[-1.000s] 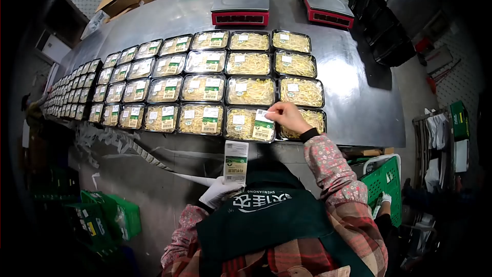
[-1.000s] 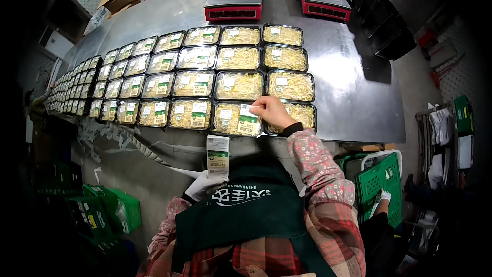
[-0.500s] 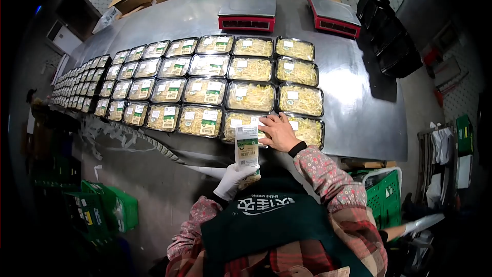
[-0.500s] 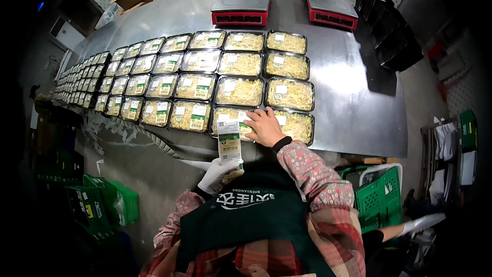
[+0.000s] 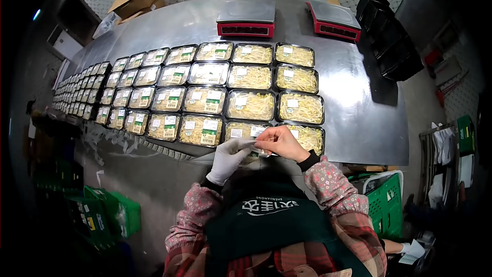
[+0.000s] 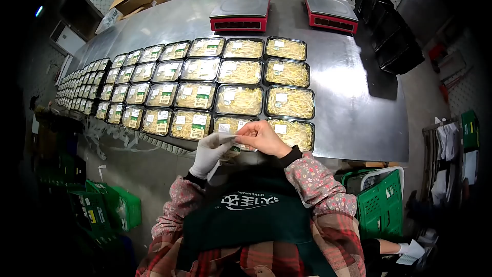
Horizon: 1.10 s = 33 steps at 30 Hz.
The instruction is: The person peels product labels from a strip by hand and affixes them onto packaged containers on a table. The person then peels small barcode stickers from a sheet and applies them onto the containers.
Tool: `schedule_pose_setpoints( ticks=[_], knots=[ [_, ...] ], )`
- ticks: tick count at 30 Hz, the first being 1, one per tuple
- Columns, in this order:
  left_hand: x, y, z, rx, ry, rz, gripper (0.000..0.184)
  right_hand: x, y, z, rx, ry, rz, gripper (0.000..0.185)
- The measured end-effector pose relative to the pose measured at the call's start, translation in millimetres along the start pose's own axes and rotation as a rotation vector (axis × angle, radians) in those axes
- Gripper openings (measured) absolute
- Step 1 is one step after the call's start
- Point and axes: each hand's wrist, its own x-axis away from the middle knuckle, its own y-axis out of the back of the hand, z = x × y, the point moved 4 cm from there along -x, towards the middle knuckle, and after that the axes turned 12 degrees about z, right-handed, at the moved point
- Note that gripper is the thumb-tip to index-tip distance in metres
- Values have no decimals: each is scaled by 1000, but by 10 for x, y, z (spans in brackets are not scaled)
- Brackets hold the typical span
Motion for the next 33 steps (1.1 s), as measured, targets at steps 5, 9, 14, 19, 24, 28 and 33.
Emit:
schedule_pose_setpoints(
  ticks=[5, 9, 14, 19, 24, 28, 33],
  knots=[
    [-207, 37, 55, 159, 63, -159, 19, -173, 40, 169, 511, 267, -175, 11],
    [-53, 194, 334, -247, 424, 404, 24, -421, 709, 221, 209, 221, -545, 13],
    [96, 266, 17, -28, 486, 578, 24, -852, 1197, -259, 421, 30, -509, 18],
    [-86, 734, 335, 25, 211, 335, 31, -999, 1046, -401, 1101, -182, -439, 31],
    [-341, 929, -415, 11, 9, 242, 38, -920, 896, -115, 1381, -53, -510, 59],
    [-613, 1100, -592, 356, -38, 291, 37, -988, 780, -343, 1384, -45, -229, 45],
    [-961, 1206, -846, -254, -212, 149, 33, -1138, 297, 360, 248, 103, -18, 62]
  ],
)
